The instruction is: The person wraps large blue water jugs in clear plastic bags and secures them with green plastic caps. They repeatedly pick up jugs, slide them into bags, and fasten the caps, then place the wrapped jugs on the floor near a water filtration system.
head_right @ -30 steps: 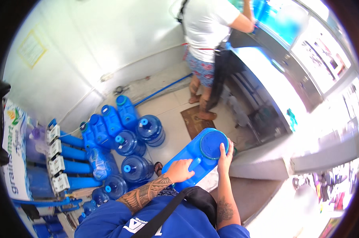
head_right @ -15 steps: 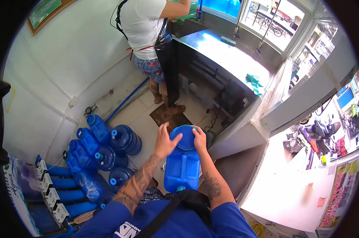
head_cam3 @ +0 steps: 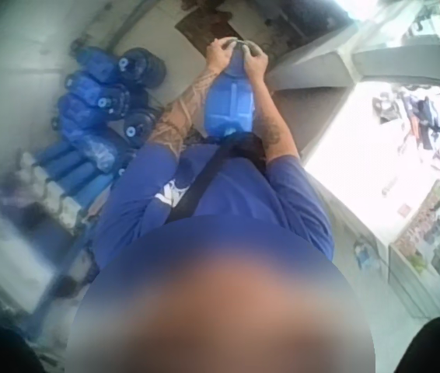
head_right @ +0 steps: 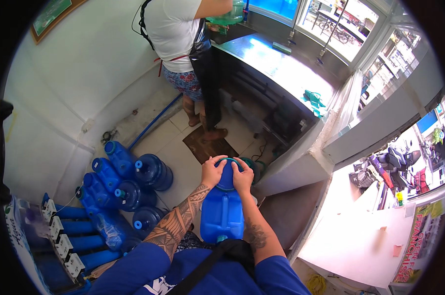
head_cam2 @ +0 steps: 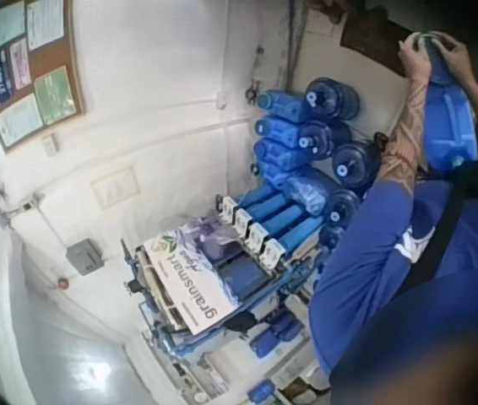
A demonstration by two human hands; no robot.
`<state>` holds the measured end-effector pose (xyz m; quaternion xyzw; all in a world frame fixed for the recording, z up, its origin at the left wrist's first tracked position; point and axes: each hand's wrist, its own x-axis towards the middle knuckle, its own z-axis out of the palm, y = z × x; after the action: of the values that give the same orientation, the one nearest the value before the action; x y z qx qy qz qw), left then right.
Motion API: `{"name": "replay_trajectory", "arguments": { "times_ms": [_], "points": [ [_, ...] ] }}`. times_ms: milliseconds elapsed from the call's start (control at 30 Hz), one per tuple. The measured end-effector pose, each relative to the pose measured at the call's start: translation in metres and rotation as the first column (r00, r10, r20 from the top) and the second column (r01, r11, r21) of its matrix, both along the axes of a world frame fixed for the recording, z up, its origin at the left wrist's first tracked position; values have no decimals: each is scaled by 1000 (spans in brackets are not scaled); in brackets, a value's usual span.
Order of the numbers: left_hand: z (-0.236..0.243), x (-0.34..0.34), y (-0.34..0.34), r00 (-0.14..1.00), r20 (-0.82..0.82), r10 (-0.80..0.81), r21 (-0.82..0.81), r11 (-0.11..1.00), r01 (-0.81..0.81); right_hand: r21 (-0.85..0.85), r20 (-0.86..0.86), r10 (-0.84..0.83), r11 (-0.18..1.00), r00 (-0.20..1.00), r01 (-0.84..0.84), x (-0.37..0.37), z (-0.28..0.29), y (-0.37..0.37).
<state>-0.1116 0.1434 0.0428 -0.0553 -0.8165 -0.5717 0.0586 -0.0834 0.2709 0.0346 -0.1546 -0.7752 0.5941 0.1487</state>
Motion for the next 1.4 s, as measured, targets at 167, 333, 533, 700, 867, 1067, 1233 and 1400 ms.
{"name": "replay_trajectory", "arguments": {
  "times_ms": [167, 333, 533, 700, 867, 1067, 1233, 1400],
  "points": [
    [24, 15, -4, 939, -345, 2, -135, 990, -52, 244, -223, 79, 970, 972, -23, 13, 25, -5],
    [45, 60, -29, 857, -462, -228, -145, 973, 181, 231, -308, 328, 936, 893, -265, 65, 60, 40],
    [25, 80, -28, 250, -267, -931, -643, 365, 673, -195, -67, 139, 969, 988, -150, 103, 57, 94],
    [7, 67, 3, 479, -273, -834, -709, 511, 486, -110, 89, 217, 972, 972, -207, 114, 66, 99],
    [5, 53, 45, 822, -137, -552, -726, 621, 296, 436, 665, 126, 735, 737, -519, 138, 98, 105],
    [2, 56, 50, 831, -165, -531, -716, 644, 270, 737, 666, -80, 226, 742, -637, 104, 68, 70],
    [-3, 58, 53, 854, -212, -476, -690, 691, 214, 639, 769, -79, 103, 634, -762, 76, 37, 72],
    [-4, 59, 52, 875, -130, -466, -705, 664, 249, -245, 957, 261, 492, -127, -835, 39, 45, 120]
  ]
}}
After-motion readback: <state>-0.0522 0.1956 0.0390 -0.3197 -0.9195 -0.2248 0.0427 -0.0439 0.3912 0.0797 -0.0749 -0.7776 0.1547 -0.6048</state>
